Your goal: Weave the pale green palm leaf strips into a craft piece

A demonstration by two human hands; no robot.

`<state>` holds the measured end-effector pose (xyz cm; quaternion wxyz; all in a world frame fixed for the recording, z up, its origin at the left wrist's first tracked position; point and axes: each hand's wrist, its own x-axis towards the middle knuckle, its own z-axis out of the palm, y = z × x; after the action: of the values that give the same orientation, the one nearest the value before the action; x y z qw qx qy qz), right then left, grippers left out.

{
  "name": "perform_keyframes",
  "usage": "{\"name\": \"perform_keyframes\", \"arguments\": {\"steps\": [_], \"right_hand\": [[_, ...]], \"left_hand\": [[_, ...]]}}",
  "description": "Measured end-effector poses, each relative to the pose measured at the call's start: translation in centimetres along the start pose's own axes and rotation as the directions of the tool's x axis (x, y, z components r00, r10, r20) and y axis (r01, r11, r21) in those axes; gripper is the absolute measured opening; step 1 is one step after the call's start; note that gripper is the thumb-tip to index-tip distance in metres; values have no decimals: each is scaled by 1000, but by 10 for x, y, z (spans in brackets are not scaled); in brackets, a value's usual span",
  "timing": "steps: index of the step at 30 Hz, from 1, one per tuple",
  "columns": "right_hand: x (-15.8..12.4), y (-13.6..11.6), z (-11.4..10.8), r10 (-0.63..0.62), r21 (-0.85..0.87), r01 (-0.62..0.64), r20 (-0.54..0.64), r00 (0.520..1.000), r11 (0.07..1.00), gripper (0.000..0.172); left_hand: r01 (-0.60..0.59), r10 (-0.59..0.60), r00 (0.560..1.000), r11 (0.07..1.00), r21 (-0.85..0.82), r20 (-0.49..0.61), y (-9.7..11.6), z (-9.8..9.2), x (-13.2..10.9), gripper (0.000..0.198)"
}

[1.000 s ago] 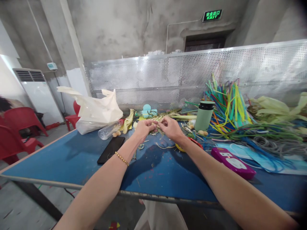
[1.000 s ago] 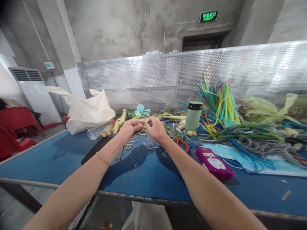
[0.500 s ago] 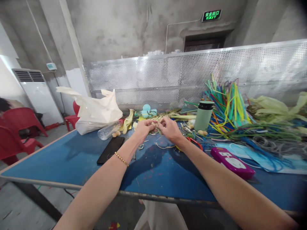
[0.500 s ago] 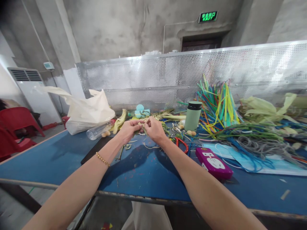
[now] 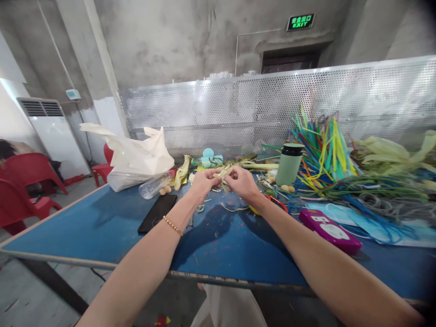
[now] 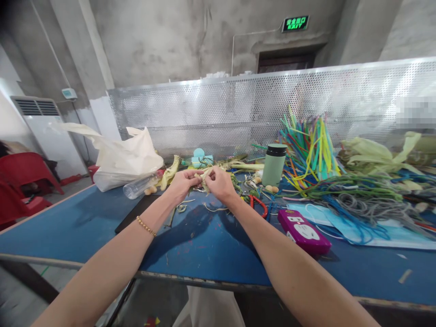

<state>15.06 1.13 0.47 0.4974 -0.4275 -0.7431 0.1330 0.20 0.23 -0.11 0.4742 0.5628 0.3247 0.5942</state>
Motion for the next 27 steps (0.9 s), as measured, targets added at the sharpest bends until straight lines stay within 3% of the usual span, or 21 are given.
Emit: {"name": "perform_keyframes", "arguments": {"steps": [3,6,9,11,15,19,23,27], "right_hand": [[3,-1,-3,128,168,-131,31,991,977,11],[4,-2,-7,292,319,-301,77,953,899,27],[2,-1,-7,336,386,-387,194,922,837,40],[1,-1,-4,293,426,-367,229,928,827,40],[-1,-2,0,222,457,-249,113,968,854,34],[-1,-4,1,175,460,-197,90,980,866,30],[0,-1,2,182,429,-183,43,982,885,30],[2,2,4,219,394,-199,-6,976,897,34]], "left_hand": [[-2,2,1000,1000,30,-13,3,0,-1,35],[-10,11,999,998,60,-32,5,0,-1,38],[-12,14,999,999,52,-36,6,0,-1,41],[-12,13,1000,999,38,-27,6,0,-1,43],[-14,14,1000,1000,27,-2,6,2,-1,44],[-11,10,1000,1000,24,15,6,3,-2,38],[-15,17,1000,994,108,-20,5,2,-2,38],[-21,26,999,973,228,-21,3,0,0,24]]}}
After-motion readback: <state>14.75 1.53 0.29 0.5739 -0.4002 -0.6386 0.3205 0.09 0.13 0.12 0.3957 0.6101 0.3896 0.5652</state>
